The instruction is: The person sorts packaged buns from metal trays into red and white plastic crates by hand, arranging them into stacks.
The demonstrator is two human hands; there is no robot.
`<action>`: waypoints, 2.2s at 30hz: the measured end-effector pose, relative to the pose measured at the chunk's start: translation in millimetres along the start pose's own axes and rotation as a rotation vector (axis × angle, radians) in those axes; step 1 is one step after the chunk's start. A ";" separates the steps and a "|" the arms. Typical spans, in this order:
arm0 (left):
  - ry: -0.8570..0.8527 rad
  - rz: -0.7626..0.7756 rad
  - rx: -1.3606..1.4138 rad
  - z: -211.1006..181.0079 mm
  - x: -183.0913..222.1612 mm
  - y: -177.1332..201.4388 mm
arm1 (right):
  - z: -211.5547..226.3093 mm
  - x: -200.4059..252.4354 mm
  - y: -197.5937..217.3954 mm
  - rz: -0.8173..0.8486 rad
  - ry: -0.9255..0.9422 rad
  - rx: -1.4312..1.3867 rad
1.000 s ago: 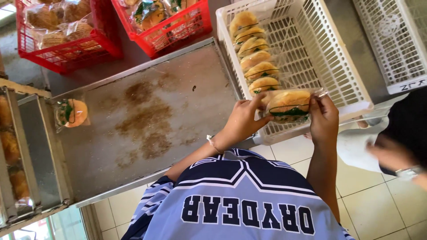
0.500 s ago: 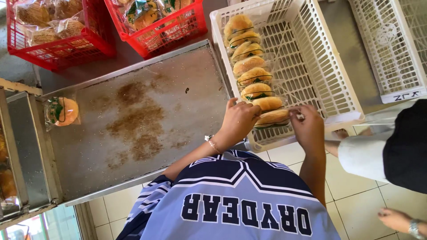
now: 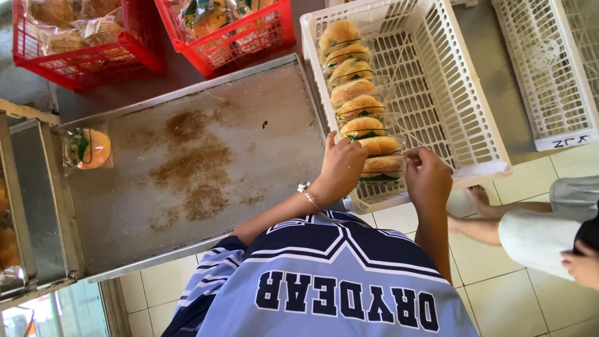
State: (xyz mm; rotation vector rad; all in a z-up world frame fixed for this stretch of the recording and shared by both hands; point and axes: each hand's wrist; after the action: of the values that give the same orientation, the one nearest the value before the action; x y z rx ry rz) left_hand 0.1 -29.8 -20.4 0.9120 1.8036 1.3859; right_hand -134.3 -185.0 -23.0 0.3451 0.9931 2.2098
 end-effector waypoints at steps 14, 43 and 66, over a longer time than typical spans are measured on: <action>0.307 -0.485 0.096 155.3 65.0 48.9 | -15.0 3.2 -11.2 -0.062 0.164 0.101; 1.244 -0.385 -0.246 555.9 320.5 0.6 | 0.6 34.8 -50.8 -0.485 0.358 -0.262; 0.691 -0.193 1.641 311.8 247.9 51.8 | 199.0 132.4 -212.6 0.500 0.383 -0.710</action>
State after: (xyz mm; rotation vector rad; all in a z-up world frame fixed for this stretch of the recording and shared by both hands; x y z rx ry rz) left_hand 138.7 345.4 -57.5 0.8792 3.4248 -0.3096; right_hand -33.6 117.3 -50.4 -0.1896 0.2396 2.9790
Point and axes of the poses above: each hand's wrist, its own x-axis away from the middle knuckle, its own y-axis out of the back of the hand, z = x × y, and after that the axes turned 7 degrees about -x, right-handed
